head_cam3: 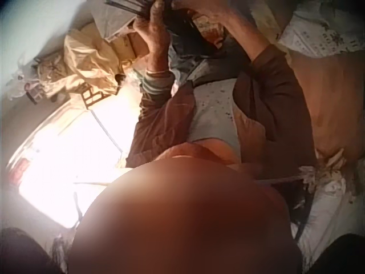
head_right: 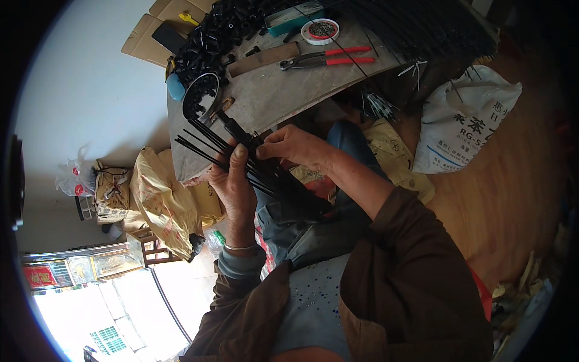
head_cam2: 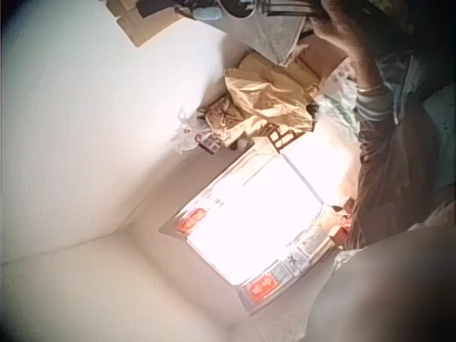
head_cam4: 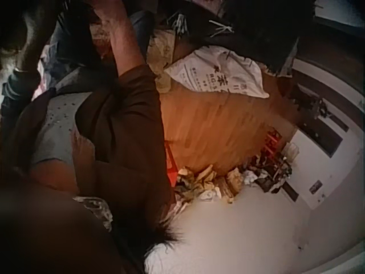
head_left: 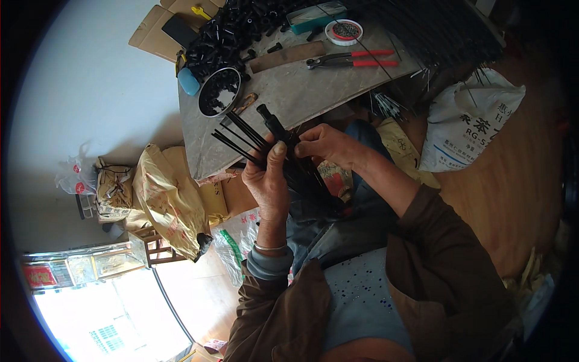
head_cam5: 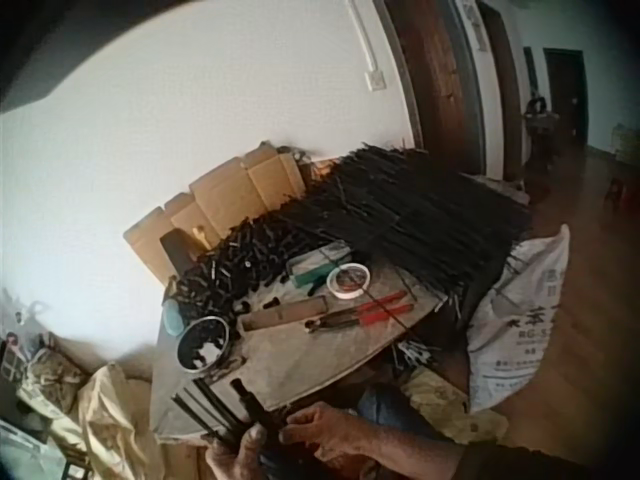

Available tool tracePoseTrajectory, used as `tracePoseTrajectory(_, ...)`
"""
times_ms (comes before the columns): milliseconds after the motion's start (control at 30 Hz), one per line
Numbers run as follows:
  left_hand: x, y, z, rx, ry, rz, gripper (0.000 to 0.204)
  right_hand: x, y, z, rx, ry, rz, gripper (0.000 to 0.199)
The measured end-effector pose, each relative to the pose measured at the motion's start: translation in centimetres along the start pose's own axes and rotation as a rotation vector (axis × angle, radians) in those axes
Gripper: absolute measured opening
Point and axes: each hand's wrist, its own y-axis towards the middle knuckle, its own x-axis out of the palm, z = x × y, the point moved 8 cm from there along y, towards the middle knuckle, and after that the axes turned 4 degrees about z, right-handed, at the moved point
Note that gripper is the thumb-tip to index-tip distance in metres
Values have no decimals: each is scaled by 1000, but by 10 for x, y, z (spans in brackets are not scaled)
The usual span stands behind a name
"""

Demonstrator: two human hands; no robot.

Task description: Assembling black plastic brush components using pliers at a workbench.

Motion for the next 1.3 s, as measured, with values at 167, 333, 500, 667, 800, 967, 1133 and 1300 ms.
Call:
tracePoseTrajectory(167,1,-4,2,27,58,2,22,0,6,11,42,30,-15,27)
tracePoseTrajectory(333,4,-3,8,58,104,-56,15,4,-2,-2,-13,-31,27,23)
tracePoseTrajectory(500,-6,-1,0,-77,114,3,21,10,-4,-12,-88,-149,63,22)
tracePoseTrajectory(667,1,-8,2,-97,74,128,24,11,-7,-11,-146,-179,123,24)
tracePoseTrajectory(800,-1,-11,9,4,88,147,25,13,-10,-9,-125,-178,142,24)
tracePoseTrajectory(967,-3,-10,11,21,289,20,25,13,-17,-14,-138,-203,174,24)
tracePoseTrajectory(1133,-15,-7,13,-69,241,16,31,16,-16,-11,-128,-136,139,24)
tracePoseTrajectory(1300,-8,-7,19,-42,273,-96,22,18,-21,-18,-132,-107,135,23)
